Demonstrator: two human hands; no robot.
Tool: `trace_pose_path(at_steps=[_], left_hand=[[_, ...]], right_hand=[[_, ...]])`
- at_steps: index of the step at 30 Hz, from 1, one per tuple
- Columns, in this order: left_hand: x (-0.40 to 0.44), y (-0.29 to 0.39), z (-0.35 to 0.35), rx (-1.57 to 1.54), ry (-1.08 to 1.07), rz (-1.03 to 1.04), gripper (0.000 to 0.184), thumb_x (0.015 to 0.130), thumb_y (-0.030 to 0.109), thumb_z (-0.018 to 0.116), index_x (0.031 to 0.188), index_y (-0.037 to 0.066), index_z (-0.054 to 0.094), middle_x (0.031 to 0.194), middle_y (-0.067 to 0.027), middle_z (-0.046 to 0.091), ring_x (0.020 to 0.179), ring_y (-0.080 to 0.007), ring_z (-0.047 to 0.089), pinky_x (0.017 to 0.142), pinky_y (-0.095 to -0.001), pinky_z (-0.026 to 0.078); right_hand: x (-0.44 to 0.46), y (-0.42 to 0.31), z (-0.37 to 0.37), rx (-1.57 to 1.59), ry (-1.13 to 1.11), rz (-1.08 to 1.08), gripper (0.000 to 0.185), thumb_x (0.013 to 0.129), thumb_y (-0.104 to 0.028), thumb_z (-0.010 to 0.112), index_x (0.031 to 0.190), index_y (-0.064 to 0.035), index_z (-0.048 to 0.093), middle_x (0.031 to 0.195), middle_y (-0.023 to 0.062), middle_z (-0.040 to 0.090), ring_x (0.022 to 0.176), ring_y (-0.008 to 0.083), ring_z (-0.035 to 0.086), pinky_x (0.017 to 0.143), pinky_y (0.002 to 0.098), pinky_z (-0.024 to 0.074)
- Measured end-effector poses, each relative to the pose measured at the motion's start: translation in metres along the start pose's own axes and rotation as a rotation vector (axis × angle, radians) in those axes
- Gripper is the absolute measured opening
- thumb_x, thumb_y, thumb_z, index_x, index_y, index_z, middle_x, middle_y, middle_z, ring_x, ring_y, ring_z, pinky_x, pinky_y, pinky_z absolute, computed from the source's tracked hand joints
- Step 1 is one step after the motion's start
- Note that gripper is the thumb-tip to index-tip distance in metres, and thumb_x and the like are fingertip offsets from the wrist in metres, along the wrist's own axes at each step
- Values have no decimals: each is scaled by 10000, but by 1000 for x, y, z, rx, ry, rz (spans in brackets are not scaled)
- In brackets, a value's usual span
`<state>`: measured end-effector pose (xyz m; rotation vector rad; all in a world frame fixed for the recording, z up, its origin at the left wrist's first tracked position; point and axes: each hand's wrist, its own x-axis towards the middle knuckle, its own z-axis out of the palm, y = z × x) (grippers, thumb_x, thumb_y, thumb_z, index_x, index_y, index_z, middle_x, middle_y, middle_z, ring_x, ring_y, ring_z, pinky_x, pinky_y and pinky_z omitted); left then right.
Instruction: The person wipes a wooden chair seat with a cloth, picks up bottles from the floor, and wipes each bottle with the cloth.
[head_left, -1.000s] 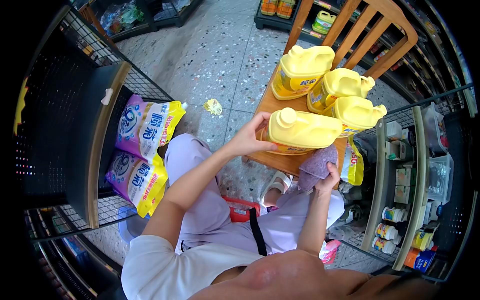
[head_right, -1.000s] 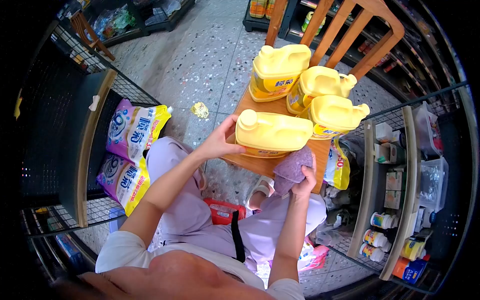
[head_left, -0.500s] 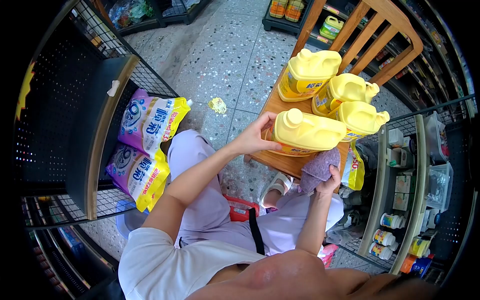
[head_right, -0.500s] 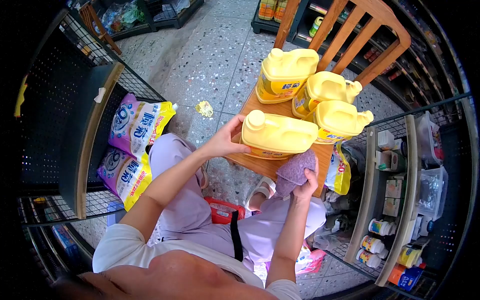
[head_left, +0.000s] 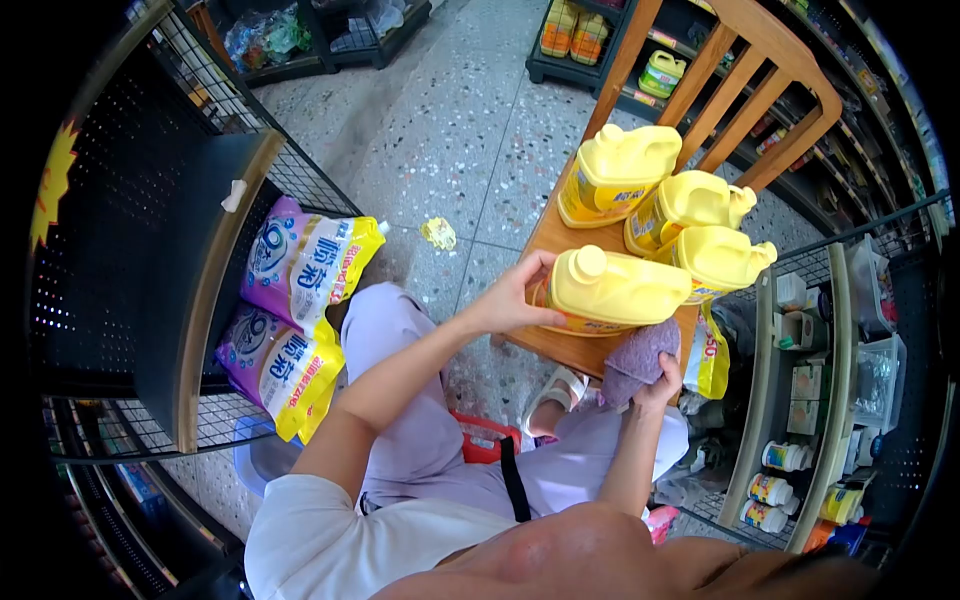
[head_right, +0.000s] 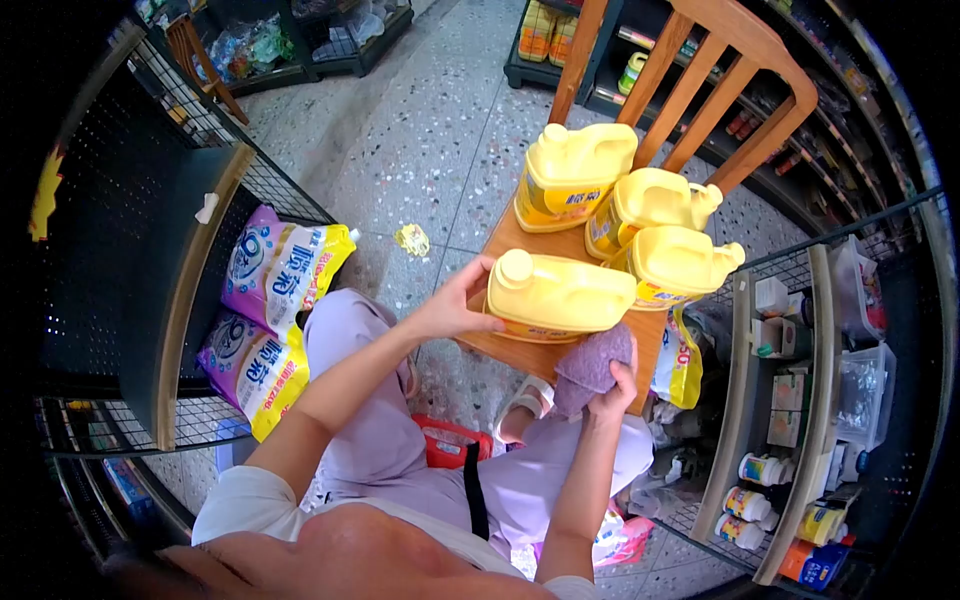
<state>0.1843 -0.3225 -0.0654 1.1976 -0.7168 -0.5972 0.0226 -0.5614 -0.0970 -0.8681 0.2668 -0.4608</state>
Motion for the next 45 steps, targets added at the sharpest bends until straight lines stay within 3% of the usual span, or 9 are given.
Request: trace_pose_path(at_steps=[3, 7, 10, 12, 15, 45], left_hand=[[0, 2, 0, 5, 2, -28, 690, 701, 73, 839, 1258, 63, 432, 1296, -36, 482, 1291, -148, 394, 1140, -328, 247], [-1, 3, 0, 68, 22, -9, 693, 709, 92, 836, 1274, 28, 442, 1270, -62, 515, 1250, -166, 454, 1093, -334, 332], [0, 0, -1, 18, -7, -8, 709, 700, 59, 835, 1277, 56, 423, 1334, -53, 464, 1316, -162, 384, 1152, -337, 239], [-1, 2, 1, 18, 0, -37, 715, 697, 57, 836, 1280, 55, 422, 1338, -55, 462, 1319, -162, 382, 1153, -338, 239], [0, 4, 0, 14, 8, -38, 724, 694, 58, 839, 1284, 53, 420, 1342, -57, 463, 1322, -163, 380, 1155, -339, 238], [-1, 6, 2, 34, 6, -35, 750, 685, 95, 852, 1296, 47, 419, 1318, -53, 475, 1304, -169, 399, 1143, -338, 254]], right_hand=[[-1, 0, 1, 7, 22, -8, 673, 694, -224, 627, 1298, 22, 463, 1138, 185, 594, 1018, 303, 604, 905, 396, 488], [-1, 1, 3, 12, 43, -2, 653, 695, -218, 625, 1285, 18, 475, 1117, 177, 604, 995, 297, 613, 897, 393, 490], [-1, 2, -8, 23, 23, -5, 629, 720, -215, 617, 1291, 10, 478, 1130, 170, 607, 1007, 296, 610, 903, 395, 488], [-1, 3, -10, 46, -58, -17, 607, 766, -208, 601, 1323, -2, 472, 1173, 162, 609, 1045, 299, 602, 920, 400, 482], [-2, 0, 0, 4, 46, -5, 647, 694, -227, 631, 1274, 11, 470, 1127, 173, 592, 1009, 299, 601, 900, 388, 484], [-2, 3, -10, -19, 99, -8, 647, 699, -248, 635, 1279, -6, 479, 1117, 149, 594, 1008, 276, 595, 883, 371, 484]])
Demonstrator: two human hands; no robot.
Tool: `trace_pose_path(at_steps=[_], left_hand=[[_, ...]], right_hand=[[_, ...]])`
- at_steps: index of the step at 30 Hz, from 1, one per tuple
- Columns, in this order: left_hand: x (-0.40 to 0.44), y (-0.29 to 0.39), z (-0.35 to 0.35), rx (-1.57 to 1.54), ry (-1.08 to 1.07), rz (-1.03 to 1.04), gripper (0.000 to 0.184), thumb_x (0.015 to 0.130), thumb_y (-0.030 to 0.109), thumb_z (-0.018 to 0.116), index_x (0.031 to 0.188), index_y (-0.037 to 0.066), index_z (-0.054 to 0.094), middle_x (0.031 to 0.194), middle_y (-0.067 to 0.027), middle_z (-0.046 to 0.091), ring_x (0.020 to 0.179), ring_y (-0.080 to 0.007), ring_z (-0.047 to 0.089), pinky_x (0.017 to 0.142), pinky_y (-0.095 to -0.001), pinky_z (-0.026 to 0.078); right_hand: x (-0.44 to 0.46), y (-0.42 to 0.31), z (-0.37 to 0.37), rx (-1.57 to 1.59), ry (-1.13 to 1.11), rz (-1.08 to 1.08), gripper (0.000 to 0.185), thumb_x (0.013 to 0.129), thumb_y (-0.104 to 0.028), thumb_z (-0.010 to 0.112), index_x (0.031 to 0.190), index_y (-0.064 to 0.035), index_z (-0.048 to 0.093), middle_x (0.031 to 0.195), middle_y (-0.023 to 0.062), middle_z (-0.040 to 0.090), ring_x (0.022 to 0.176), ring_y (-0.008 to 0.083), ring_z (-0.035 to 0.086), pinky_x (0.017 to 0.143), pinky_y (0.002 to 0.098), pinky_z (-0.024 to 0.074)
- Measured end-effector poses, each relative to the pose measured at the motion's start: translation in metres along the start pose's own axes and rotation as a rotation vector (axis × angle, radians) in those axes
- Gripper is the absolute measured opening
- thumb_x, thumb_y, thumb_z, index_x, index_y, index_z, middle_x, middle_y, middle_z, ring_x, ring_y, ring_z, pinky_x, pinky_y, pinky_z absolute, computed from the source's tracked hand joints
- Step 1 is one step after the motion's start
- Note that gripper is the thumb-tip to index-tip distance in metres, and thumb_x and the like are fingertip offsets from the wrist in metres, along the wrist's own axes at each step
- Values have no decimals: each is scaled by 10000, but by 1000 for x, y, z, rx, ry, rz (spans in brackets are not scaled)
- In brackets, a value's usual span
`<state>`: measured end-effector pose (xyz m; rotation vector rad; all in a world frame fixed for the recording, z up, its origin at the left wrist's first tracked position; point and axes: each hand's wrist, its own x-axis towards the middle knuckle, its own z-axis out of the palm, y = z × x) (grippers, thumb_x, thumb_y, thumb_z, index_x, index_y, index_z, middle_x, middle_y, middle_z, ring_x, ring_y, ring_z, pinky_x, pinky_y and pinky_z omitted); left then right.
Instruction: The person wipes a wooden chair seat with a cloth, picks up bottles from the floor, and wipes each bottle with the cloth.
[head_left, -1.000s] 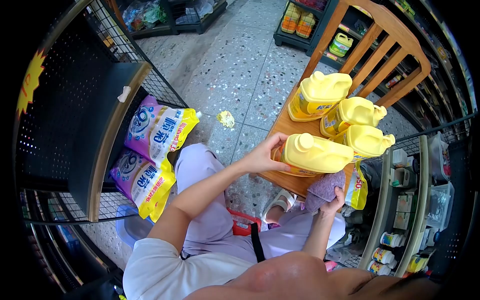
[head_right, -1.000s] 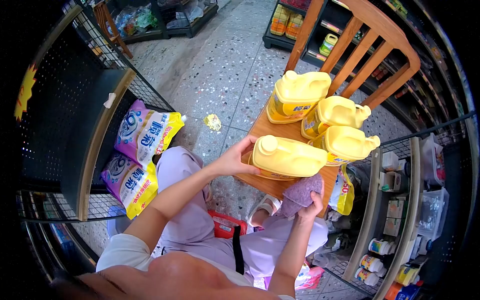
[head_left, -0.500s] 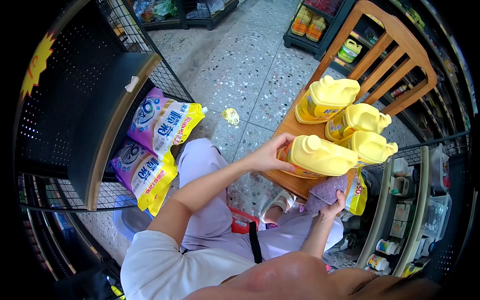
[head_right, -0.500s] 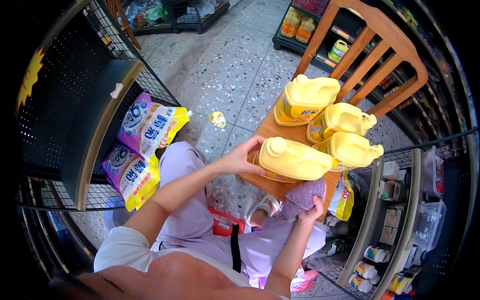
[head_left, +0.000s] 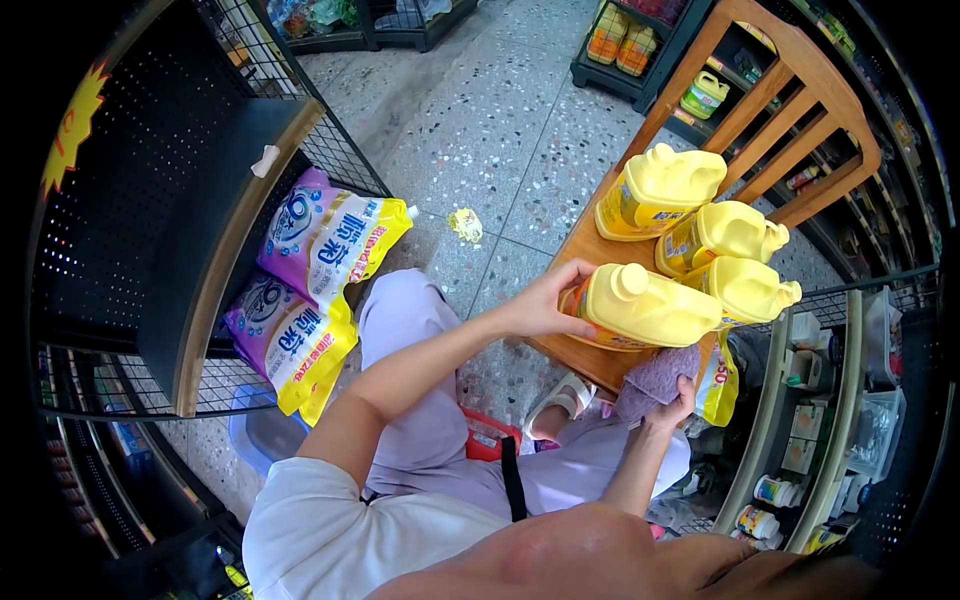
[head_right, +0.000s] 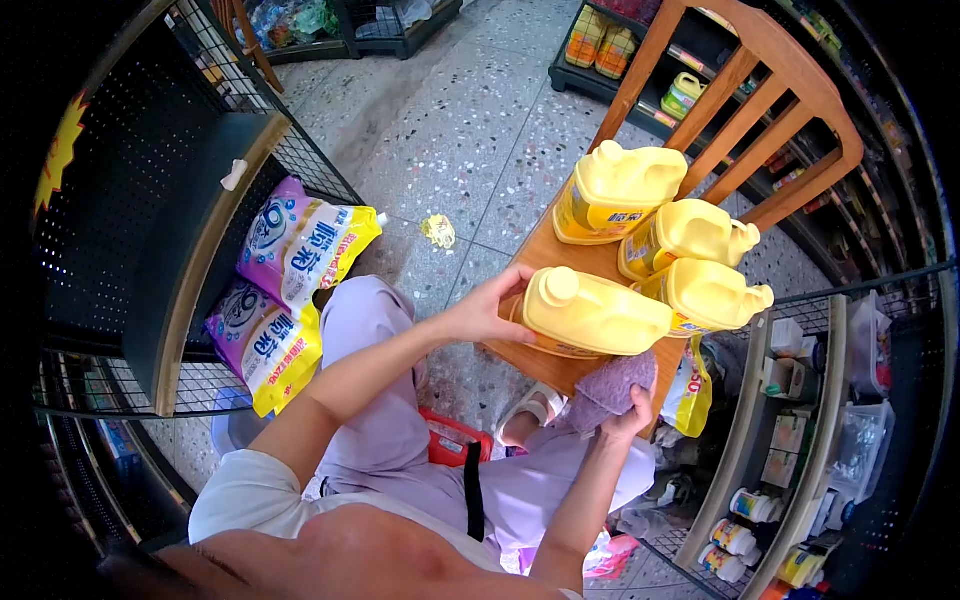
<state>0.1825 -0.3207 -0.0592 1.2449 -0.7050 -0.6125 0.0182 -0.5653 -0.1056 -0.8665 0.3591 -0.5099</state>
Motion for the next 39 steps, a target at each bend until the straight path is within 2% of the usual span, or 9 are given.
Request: trace_pose_path(at_steps=[7, 10, 34, 39], left_hand=[[0, -4, 0, 10, 7, 15, 737, 700, 81, 841, 1300, 48, 414, 1315, -53, 476, 1306, -161, 397, 1145, -333, 254], [1, -5, 1, 1, 22, 75, 718, 703, 130, 853, 1282, 36, 438, 1272, -62, 516, 1242, -169, 458, 1094, -335, 329], [1, -7, 0, 45, 45, 76, 693, 720, 127, 843, 1277, 39, 441, 1253, -53, 519, 1235, -166, 461, 1090, -328, 324], [2, -8, 4, 46, 73, 67, 663, 748, 137, 825, 1268, 41, 424, 1254, -67, 533, 1236, -171, 475, 1088, -338, 341]], right_hand=[[1, 0, 1, 5, -45, -2, 664, 702, -244, 637, 1297, -6, 466, 1137, 152, 590, 1022, 278, 589, 904, 378, 474], [0, -1, 3, -2, -30, -10, 673, 698, -247, 639, 1301, -3, 464, 1137, 156, 589, 1025, 280, 588, 905, 379, 474], [-1, -3, 7, -5, -53, 35, 679, 689, -217, 610, 1315, 1, 462, 1183, 180, 586, 1092, 314, 578, 966, 410, 459], [-2, -5, 16, -12, 3, 11, 657, 681, -195, 598, 1296, 6, 483, 1176, 154, 600, 1075, 278, 588, 968, 373, 452]])
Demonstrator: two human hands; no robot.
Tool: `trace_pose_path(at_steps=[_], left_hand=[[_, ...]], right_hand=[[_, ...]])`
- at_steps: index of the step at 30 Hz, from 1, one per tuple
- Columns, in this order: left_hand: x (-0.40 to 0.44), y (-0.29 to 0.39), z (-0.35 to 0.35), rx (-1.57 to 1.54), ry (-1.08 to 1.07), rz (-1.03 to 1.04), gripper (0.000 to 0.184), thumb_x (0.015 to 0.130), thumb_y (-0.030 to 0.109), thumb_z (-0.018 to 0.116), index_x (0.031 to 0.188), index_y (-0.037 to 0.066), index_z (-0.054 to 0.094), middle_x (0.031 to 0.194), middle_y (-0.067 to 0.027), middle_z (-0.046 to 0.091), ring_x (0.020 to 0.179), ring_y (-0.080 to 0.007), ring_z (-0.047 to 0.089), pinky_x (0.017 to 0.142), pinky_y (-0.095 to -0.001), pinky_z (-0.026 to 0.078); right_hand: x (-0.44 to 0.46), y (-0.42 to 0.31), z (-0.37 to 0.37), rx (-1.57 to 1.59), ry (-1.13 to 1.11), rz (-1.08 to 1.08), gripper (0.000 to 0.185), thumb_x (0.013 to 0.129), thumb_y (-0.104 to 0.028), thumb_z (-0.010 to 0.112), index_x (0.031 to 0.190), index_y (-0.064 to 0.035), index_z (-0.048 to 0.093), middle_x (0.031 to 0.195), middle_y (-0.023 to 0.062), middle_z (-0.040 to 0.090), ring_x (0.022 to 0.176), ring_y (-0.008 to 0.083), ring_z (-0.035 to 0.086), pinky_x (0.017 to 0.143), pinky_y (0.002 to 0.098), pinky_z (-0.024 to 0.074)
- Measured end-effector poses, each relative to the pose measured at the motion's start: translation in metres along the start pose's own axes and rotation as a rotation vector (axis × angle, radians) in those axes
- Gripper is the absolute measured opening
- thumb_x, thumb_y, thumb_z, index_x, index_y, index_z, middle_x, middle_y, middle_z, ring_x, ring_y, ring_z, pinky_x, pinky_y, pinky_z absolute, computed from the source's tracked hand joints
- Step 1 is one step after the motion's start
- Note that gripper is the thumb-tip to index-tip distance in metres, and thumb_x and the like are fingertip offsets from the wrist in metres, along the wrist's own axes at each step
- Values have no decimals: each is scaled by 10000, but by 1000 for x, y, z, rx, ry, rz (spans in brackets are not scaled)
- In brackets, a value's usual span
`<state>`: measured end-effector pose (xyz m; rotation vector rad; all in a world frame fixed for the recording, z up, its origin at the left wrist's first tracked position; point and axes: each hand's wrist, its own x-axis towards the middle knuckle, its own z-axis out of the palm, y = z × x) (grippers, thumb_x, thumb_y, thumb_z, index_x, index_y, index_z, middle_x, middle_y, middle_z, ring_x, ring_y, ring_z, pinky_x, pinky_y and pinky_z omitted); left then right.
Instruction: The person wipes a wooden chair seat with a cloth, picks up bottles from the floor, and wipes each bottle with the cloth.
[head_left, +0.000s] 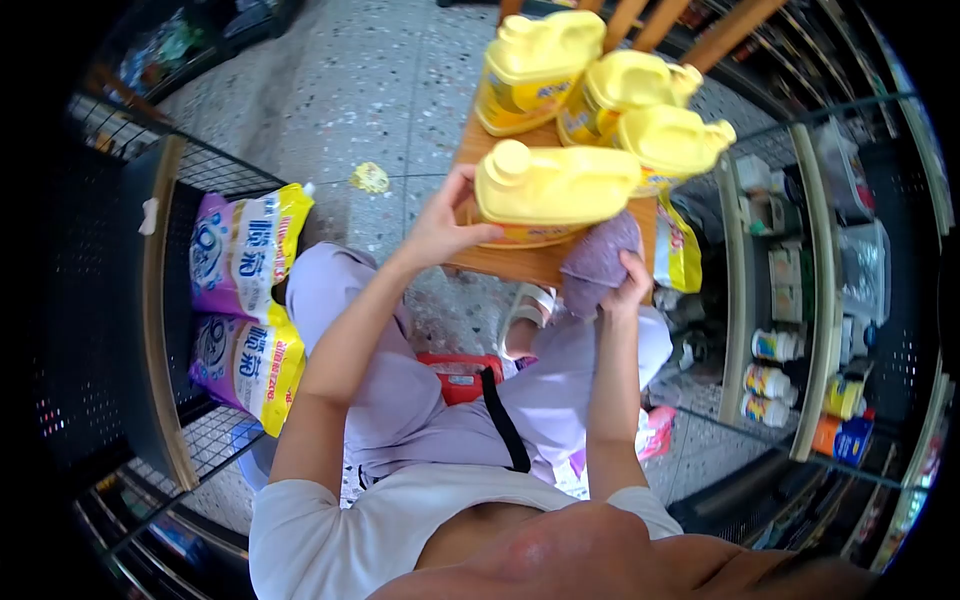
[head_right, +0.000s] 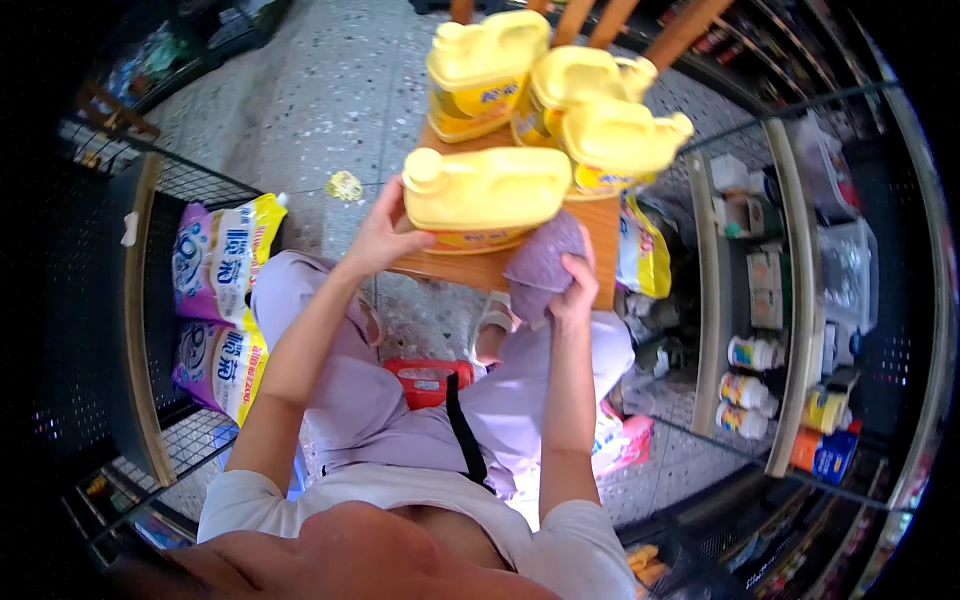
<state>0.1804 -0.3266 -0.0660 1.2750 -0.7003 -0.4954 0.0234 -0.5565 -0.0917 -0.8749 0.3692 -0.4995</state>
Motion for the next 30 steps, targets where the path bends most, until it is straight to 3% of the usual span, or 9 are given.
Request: trace_pose_path(at_steps=[4, 7, 11, 12, 16, 22, 30], left_hand=[[3, -6, 0, -125, 6, -8, 640, 787, 121, 791, 1281, 34, 393, 1261, -76, 526, 1224, -161, 484, 1080, -326, 357], [8, -13, -3, -180, 11, -43, 747, 796, 202, 790, 1383, 29, 362, 1330, -54, 501, 1268, -165, 446, 1091, -335, 325], [16, -12, -3, -209, 67, -18, 558, 854, 141, 732, 1291, 27, 405, 1267, -65, 520, 1208, -148, 489, 1055, -309, 379], [17, -12, -5, -165, 57, -16, 544, 871, 142, 713, 1306, 25, 408, 1271, -61, 523, 1196, -143, 495, 1044, -307, 384], [23, -13, -4, -175, 81, -8, 524, 881, 155, 703, 1306, 26, 425, 1262, -52, 535, 1188, -140, 498, 1037, -307, 386], [27, -11, -5, -172, 90, -21, 493, 893, 173, 690, 1300, 28, 451, 1256, -50, 546, 1184, -138, 503, 1028, -306, 394], [33, -7, -7, -181, 85, -29, 429, 922, 143, 646, 1289, 26, 458, 1245, -51, 556, 1154, -124, 523, 1000, -288, 418]], right_hand=[[0, -3, 5, 4, -71, -5, 556, 707, -190, 616, 1220, 0, 514, 1122, 124, 614, 1021, 237, 599, 926, 345, 467], [1, -1, 5, 0, -113, 1, 662, 726, -204, 636, 1328, 9, 460, 1210, 152, 585, 1089, 267, 580, 977, 367, 443], [0, 7, 4, -49, -95, -68, 478, 747, -106, 611, 1203, -11, 506, 1178, 131, 592, 1086, 238, 576, 966, 358, 447], [-3, 4, 13, -64, -82, -104, 365, 736, -48, 635, 1085, -59, 529, 1198, 105, 562, 1121, 221, 536, 987, 351, 410], [-7, 12, 20, -470, -145, -388, 384, 699, -18, 671, 1042, -62, 503, 1313, 133, 440, 1228, 272, 426, 1048, 375, 320], [-28, 31, 54, -939, -89, -662, 361, 703, -9, 682, 1044, -49, 568, 1281, 193, 457, 1190, 358, 482, 1013, 416, 384], [-17, 31, 118, -1026, -95, -1010, 388, 678, -39, 708, 1064, -63, 676, 1283, 219, 501, 1072, 383, 584, 880, 414, 517]])
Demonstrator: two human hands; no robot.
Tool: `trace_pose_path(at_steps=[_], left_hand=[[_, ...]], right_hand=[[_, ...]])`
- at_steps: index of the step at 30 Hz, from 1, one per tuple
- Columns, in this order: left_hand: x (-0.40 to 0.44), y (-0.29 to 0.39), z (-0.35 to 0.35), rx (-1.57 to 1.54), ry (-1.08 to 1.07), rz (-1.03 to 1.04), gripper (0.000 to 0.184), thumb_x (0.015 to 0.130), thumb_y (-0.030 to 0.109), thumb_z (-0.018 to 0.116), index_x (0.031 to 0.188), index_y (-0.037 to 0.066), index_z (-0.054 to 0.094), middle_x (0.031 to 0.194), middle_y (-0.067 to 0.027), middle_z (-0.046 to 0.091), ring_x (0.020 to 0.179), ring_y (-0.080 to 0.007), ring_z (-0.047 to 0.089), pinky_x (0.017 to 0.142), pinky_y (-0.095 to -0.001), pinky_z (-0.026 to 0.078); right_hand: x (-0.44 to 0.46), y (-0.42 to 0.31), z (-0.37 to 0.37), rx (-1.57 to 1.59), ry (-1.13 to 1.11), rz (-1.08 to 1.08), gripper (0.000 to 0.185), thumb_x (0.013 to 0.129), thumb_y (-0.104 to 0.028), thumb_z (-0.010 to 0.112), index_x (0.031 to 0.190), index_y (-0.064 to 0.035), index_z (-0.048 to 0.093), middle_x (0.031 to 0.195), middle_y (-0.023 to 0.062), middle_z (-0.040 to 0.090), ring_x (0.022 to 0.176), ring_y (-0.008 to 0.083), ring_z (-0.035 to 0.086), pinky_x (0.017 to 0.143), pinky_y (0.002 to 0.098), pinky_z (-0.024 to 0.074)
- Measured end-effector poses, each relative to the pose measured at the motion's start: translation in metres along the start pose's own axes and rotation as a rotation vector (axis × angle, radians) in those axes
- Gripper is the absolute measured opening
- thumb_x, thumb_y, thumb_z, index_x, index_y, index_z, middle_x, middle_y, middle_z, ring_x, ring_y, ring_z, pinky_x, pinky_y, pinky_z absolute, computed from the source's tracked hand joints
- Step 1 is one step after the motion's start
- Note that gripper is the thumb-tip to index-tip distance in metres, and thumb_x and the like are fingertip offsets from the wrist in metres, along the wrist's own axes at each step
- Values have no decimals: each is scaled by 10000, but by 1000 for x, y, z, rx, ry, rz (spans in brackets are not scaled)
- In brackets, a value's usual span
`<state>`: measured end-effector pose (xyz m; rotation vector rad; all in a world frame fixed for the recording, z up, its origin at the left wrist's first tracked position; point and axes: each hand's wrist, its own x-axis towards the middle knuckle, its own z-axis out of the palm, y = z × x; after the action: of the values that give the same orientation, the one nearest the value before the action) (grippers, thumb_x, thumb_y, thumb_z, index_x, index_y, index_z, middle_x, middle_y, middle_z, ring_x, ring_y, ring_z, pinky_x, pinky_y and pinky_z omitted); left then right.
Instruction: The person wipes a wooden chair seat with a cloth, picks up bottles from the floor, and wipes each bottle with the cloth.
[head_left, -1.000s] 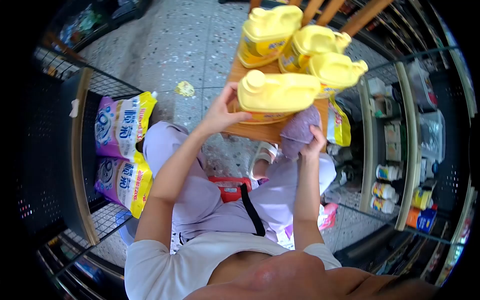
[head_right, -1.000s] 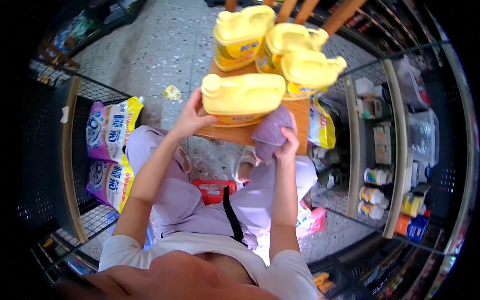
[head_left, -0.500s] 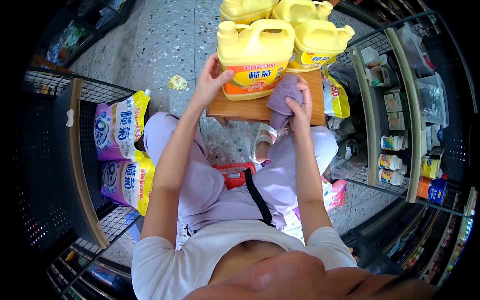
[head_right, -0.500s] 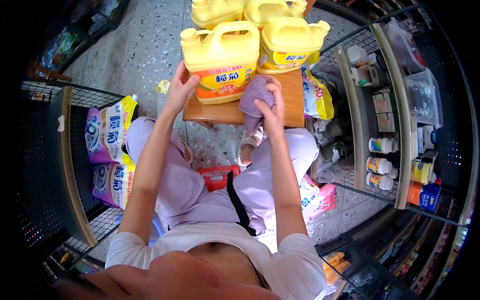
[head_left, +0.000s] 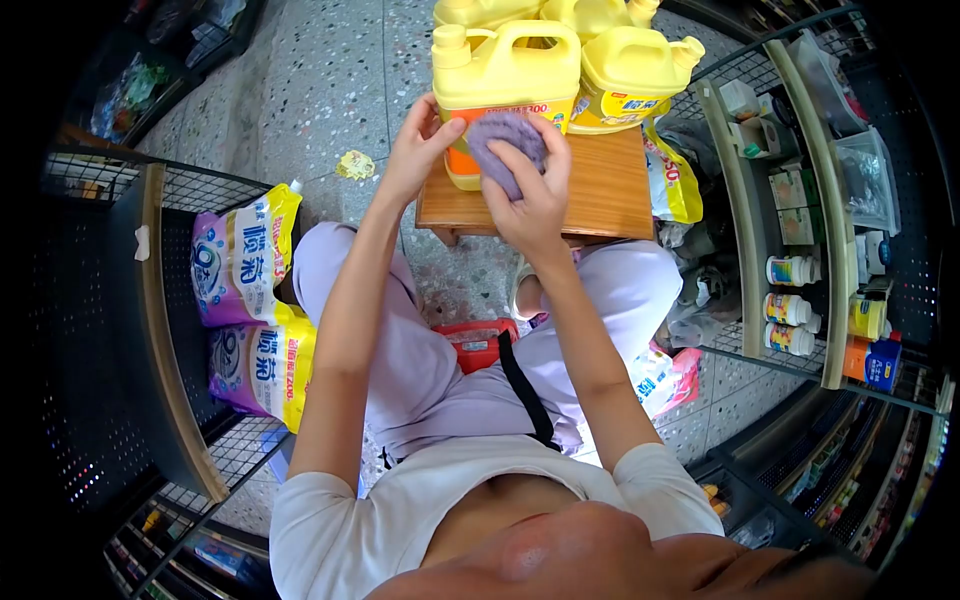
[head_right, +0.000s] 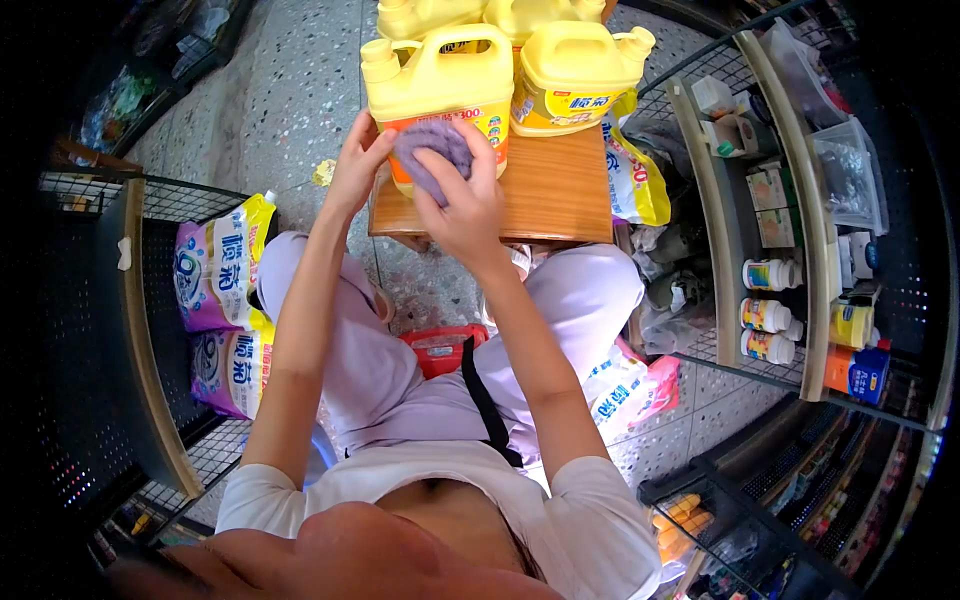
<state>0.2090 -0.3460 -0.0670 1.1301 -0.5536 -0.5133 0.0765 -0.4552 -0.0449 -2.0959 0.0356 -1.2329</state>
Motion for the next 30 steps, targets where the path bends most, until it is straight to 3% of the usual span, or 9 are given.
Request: trace_pose_path(at_steps=[3, 9, 12, 24, 30], left_hand=[[3, -1, -5, 58, -7, -22, 407, 936, 148, 628, 1283, 22, 456, 1241, -57, 559, 1153, -126, 525, 996, -289, 421], [4, -7, -6, 3, -27, -23, 397, 968, 183, 581, 1302, 37, 423, 1204, -56, 566, 1103, -119, 540, 965, -284, 430], [5, -11, -2, -153, 47, -74, 367, 993, 239, 538, 1290, 55, 425, 1171, -52, 566, 1071, -111, 544, 943, -274, 435], [6, -17, -5, -107, 27, -54, 370, 991, 328, 532, 1246, 70, 459, 1099, -22, 575, 1008, -70, 535, 831, -228, 442], [6, -18, -2, -75, 50, 7, 385, 992, 333, 533, 1240, 47, 463, 1132, -30, 578, 1020, -83, 533, 849, -232, 433]], right_hand=[[21, 0, 12, -57, 27, -131, 395, 674, -37, 717, 1066, -67, 678, 1248, 223, 527, 1063, 382, 587, 882, 428, 510], [20, -2, 24, -175, 37, -179, 385, 679, -37, 729, 1060, -59, 678, 1214, 223, 539, 1069, 378, 569, 893, 436, 484], [12, 1, 27, -186, 32, -170, 395, 684, -32, 730, 1073, -57, 667, 1194, 214, 538, 1065, 378, 557, 881, 429, 481], [-17, -3, 31, -285, -83, -41, 405, 690, -18, 706, 1092, -50, 664, 1168, 214, 497, 1031, 385, 562, 869, 429, 487], [-28, -6, 25, -328, -141, -37, 395, 701, -44, 678, 1091, -57, 616, 1122, 192, 492, 1008, 371, 547, 814, 421, 502]])
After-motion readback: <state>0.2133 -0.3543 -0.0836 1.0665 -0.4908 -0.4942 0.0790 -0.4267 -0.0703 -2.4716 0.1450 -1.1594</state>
